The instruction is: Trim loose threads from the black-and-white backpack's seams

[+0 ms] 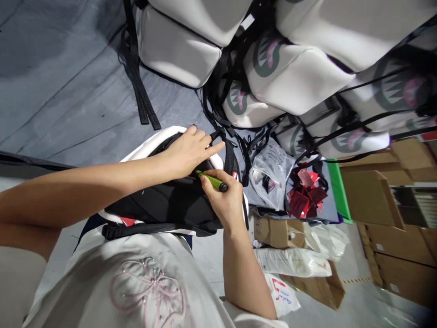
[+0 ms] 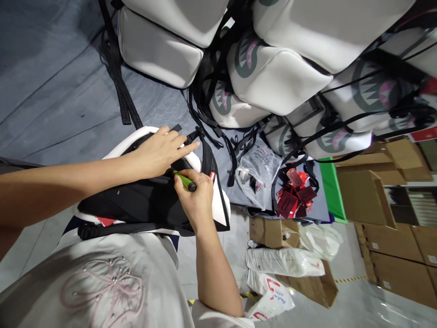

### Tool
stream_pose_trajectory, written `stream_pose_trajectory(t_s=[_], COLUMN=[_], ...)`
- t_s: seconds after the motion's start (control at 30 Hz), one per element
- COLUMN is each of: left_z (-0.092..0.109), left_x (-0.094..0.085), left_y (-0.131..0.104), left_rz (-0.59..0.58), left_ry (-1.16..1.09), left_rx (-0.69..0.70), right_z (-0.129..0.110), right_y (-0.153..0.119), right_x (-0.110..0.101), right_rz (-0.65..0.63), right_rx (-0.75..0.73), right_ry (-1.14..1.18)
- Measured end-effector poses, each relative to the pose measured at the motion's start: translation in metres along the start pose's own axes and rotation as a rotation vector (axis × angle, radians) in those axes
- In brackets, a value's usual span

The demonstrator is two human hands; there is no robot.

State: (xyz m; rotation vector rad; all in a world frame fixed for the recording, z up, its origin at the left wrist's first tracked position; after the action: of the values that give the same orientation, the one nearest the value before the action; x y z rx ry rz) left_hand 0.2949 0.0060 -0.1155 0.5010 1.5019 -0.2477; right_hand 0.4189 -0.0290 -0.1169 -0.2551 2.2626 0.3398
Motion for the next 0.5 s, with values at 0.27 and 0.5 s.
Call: stream_pose_trajectory(t_s=[0.27,0.5], left_z=[0.0015,0.0024], left_x=[-0.0011,-0.0016], left_y=[0.0002,0.0013], left_rz=[-0.023,-0.019], left_ry=[0.003,0.026], left_rx=[-0.003,-0.015], right_z=[-0.001,-0.0071], right_y=[0.0018,0.0016], right_x=[-0.0008,0.0004], right_rz=[0.026,-0.019], right_rx=[-0.017,-0.072], right_ry=[-0.01,-0.08])
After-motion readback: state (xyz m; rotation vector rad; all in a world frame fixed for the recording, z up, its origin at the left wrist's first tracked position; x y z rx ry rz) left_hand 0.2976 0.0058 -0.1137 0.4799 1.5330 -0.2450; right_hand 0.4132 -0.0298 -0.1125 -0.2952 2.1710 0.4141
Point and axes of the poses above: each hand's wrist, its own y-axis towards the middle knuckle, its own x-axis out of the palm, z = x × y, the point moved 6 cm from there along y, towards the middle knuckle, and after that the axes turned 5 degrees about -x, right-handed, at the moved point
